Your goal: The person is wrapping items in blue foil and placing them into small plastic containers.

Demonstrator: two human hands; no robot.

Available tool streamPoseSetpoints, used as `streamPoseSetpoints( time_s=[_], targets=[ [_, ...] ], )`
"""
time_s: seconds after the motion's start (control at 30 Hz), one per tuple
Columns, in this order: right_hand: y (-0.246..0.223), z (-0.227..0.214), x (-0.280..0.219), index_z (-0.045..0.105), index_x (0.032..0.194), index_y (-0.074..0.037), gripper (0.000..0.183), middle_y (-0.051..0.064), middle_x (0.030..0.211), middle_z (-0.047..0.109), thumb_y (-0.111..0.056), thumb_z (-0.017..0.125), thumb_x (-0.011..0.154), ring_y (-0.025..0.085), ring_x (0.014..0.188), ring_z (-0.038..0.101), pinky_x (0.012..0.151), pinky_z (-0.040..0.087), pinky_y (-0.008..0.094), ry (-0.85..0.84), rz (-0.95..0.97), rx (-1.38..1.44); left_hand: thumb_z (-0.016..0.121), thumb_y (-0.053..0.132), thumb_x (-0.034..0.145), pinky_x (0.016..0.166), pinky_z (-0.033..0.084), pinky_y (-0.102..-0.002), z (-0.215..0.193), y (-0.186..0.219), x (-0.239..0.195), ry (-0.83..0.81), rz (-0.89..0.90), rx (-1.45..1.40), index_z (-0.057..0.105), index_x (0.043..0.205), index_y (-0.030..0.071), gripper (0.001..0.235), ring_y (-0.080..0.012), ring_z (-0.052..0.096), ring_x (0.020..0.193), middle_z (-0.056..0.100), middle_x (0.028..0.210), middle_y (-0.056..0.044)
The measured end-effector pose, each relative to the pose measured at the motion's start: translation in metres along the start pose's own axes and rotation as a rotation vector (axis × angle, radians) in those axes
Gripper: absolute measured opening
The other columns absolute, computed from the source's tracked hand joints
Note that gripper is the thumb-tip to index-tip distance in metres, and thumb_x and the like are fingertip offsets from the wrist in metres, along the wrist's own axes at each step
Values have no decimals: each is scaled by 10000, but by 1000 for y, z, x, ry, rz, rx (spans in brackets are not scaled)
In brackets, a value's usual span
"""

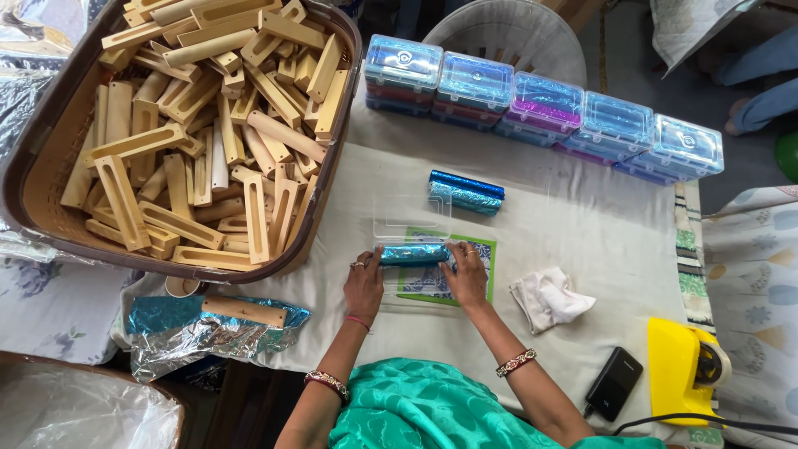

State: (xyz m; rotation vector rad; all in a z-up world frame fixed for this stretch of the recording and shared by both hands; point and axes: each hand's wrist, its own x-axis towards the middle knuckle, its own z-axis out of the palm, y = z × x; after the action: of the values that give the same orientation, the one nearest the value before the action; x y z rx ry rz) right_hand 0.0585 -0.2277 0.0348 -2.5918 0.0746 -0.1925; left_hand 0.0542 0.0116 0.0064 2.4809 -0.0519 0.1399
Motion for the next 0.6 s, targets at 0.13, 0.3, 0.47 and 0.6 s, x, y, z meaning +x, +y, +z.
streamPoseSetpoints(
  time_s=[0.13,0.3,0.47,0.6],
  targets=[
    [-14,-15,2,679,1199,-120,492,108,1156,631,-151,833,732,271,1053,627,910,515,429,152,-266,-75,657,152,927,837,557,-437,9,-7,-1,2,7,-17,570,1439,203,522,-308,639,1038,612,1262,-52],
    [-16,-11,13,676,993,-117,294,31,1098,647,-141,834,747,244,997,629,821,532,396,-5,-203,-195,642,153,939,815,578,-414,10,-8,2,81,74,14,631,1352,192,415,-292,664,1040,646,1283,-41],
    [-16,-6,13,679,955,-122,267,-2,1073,665,-162,832,741,246,982,626,790,521,406,64,-222,-246,622,135,948,786,587,-410,10,-5,4,31,59,93,615,1385,194,441,-301,657,1045,651,1295,-38],
    [-11,-9,13,693,993,-125,276,12,1085,671,-144,821,749,255,1001,625,825,517,414,51,-196,-188,588,165,968,865,561,-426,-1,-1,1,-7,13,56,570,1441,196,474,-333,631,1114,639,1332,-53]
  ],
)
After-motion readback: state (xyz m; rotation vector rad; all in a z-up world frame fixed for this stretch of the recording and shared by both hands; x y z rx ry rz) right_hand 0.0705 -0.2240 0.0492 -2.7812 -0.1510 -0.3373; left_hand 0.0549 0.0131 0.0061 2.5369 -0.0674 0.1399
